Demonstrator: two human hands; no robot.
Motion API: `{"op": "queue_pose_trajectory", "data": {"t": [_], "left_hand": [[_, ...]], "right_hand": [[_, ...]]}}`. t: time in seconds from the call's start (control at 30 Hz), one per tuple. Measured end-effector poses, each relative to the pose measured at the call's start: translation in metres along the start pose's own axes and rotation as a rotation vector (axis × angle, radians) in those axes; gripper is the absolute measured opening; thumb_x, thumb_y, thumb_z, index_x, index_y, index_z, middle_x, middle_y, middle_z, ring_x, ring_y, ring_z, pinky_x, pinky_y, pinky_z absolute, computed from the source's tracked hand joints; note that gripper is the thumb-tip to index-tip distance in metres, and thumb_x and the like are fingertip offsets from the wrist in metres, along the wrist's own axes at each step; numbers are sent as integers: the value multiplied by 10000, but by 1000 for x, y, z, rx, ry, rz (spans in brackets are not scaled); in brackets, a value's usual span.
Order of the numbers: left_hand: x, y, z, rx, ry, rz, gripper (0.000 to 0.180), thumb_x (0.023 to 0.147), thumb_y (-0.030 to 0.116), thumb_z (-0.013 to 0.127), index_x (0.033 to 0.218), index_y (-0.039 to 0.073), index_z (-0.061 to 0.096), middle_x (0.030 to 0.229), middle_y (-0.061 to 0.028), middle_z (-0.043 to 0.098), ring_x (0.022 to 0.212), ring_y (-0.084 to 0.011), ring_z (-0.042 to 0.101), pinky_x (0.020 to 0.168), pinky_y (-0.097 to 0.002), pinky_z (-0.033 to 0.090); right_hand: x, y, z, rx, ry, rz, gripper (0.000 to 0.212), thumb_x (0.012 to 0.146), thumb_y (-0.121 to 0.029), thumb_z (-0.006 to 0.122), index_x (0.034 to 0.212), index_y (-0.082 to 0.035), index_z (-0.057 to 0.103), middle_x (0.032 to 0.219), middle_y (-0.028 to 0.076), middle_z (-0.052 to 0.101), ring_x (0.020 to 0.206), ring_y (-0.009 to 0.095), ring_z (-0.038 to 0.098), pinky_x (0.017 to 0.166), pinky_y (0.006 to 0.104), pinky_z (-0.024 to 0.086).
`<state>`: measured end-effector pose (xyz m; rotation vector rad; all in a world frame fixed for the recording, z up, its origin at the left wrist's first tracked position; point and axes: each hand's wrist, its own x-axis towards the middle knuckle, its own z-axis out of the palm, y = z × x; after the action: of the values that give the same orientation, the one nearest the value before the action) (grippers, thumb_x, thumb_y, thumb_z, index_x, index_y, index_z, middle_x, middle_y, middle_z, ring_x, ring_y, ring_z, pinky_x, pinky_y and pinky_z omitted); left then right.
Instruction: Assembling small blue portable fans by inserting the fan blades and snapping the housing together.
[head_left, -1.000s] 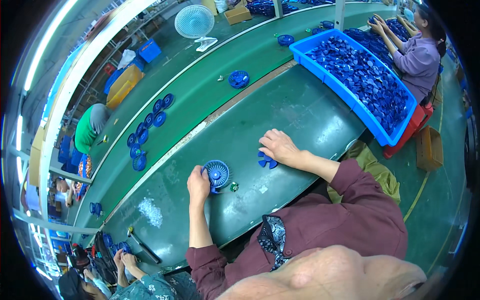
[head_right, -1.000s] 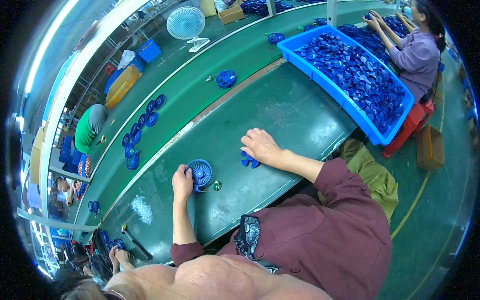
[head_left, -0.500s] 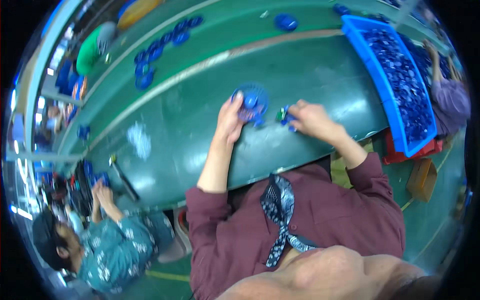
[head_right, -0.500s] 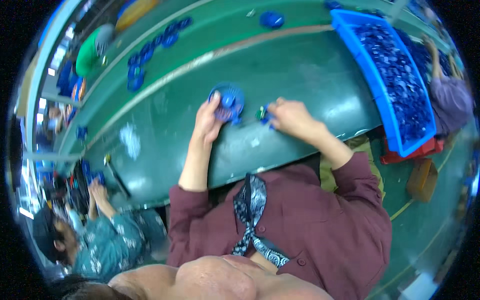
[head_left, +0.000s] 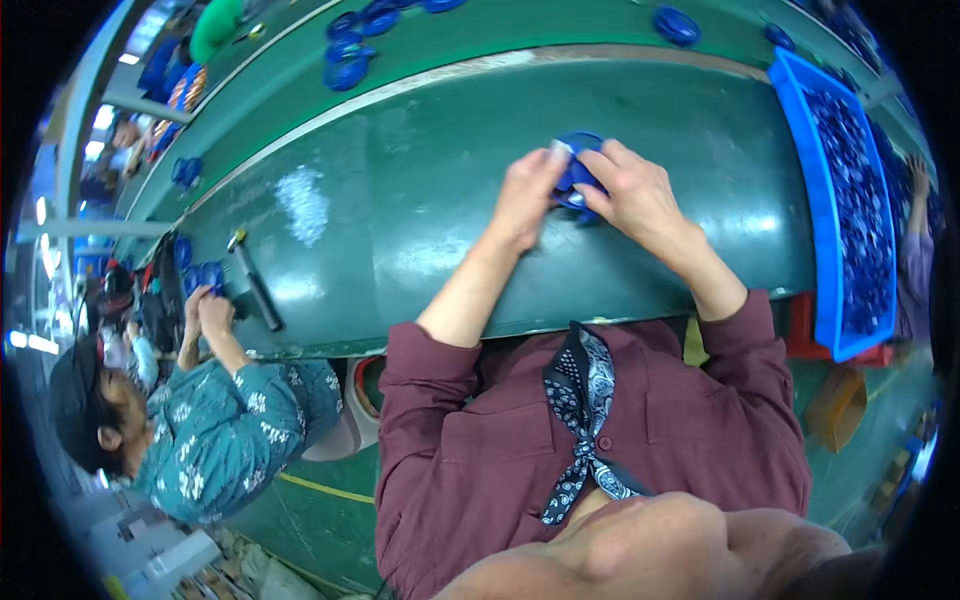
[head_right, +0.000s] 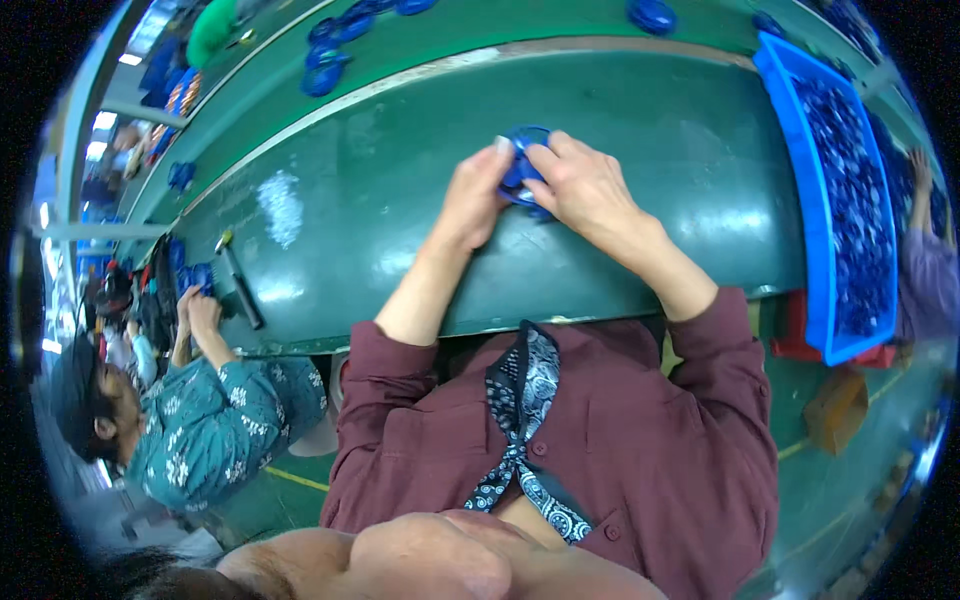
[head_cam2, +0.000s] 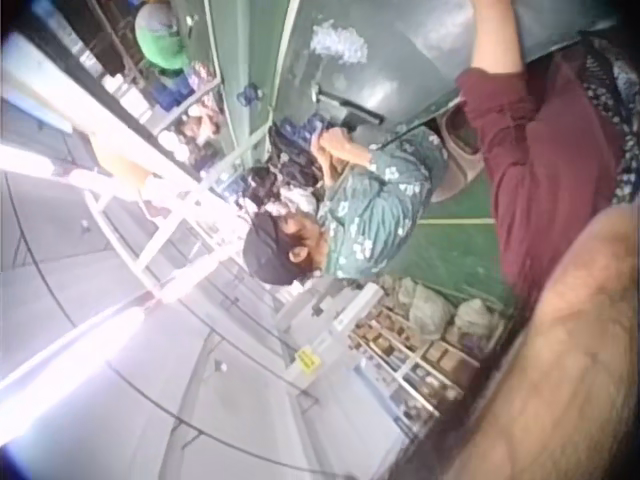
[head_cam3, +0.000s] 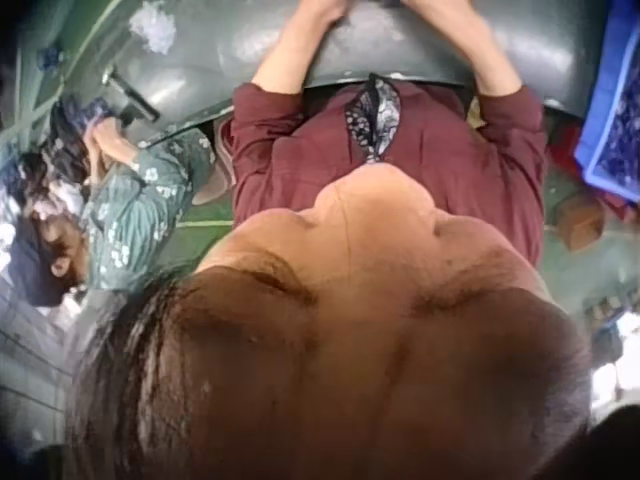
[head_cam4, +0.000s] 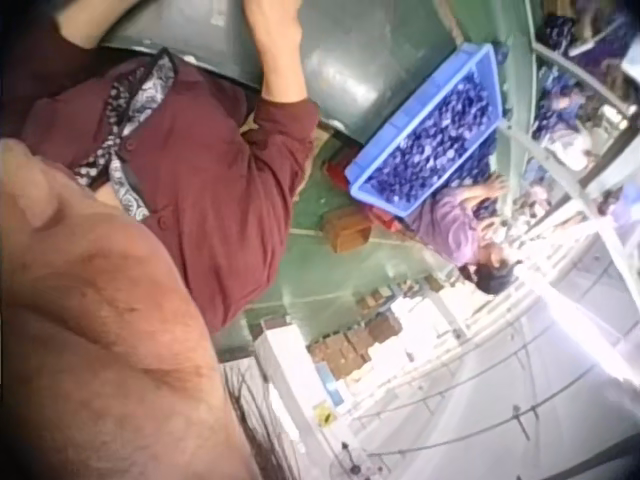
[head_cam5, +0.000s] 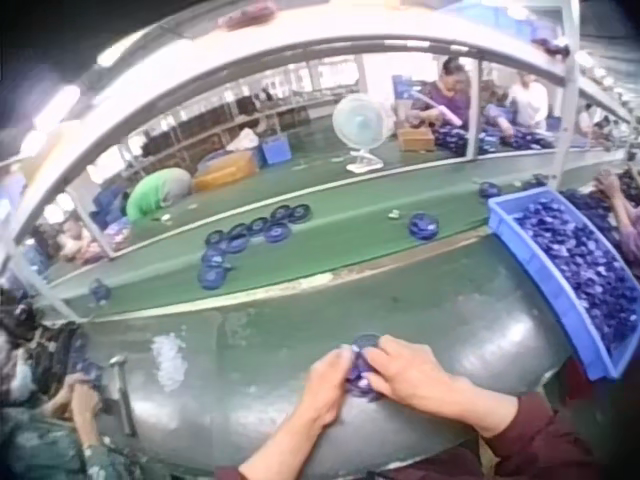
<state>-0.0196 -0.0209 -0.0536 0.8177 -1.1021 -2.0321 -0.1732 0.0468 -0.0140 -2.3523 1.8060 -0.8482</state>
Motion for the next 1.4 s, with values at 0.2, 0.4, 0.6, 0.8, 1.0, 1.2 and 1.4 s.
{"op": "queue_pose_trajectory", "data": {"t": [0.2, 0.4, 0.6, 0.8, 1.0, 1.2, 1.4], "left_hand": [[2, -13, 1, 87, 52, 124, 253, 888, 125, 636, 1094, -8, 575, 941, -28, 632, 814, -81, 588, 730, -228, 505], [-3, -2, -1, 262, 73, 263, 269, 841, 125, 651, 1023, -64, 591, 862, -77, 648, 770, -104, 583, 693, -265, 499], [-5, 0, 3, 610, 41, 260, 271, 840, 142, 650, 1030, -46, 610, 846, -65, 651, 757, -102, 578, 692, -264, 486], [9, 3, -21, 353, 166, 205, 522, 899, 146, 614, 1337, -25, 388, 1128, -135, 593, 935, -161, 597, 784, -280, 512], [16, 37, -63, 434, 347, 239, 446, 894, 121, 603, 1293, -11, 453, 1190, -148, 575, 978, -184, 600, 813, -304, 512], [74, 94, -123, 1342, 600, 392, 520, 836, 205, 653, 1271, -20, 481, 1234, -235, 545, 1141, -344, 540, 968, -420, 425], [149, 128, -174, 1957, 714, 550, 457, 772, 175, 679, 1160, -2, 515, 1033, -194, 616, 981, -380, 565, 819, -479, 475]], "right_hand": [[1, 3, 12, 10, -3, 32, 310, 754, -137, 700, 1028, -69, 572, 908, 114, 555, 812, 320, 601, 643, 414, 505], [-1, 16, 0, 189, 199, 77, 444, 717, -198, 777, 1069, 8, 601, 964, 126, 605, 834, 224, 592, 683, 320, 497], [-7, 44, 17, 585, -171, 356, 324, 742, -238, 745, 892, 22, 624, 733, 88, 614, 665, 128, 542, 624, 303, 454], [48, 70, 9, 729, -326, 514, 257, 759, -241, 757, 784, -17, 634, 640, 22, 587, 539, 85, 521, 463, 266, 413], [65, 127, 5, 1132, 243, 749, 155, 854, -139, 654, 937, -12, 629, 765, 24, 630, 671, 102, 611, 520, 232, 464], [-19, 117, 43, 817, 252, 552, 129, 843, -57, 608, 952, 11, 607, 795, 77, 658, 671, 117, 632, 574, 256, 499], [-15, 100, 44, 526, 319, 373, 83, 829, -83, 608, 901, -43, 609, 839, 121, 648, 725, 263, 644, 645, 345, 511]]}}
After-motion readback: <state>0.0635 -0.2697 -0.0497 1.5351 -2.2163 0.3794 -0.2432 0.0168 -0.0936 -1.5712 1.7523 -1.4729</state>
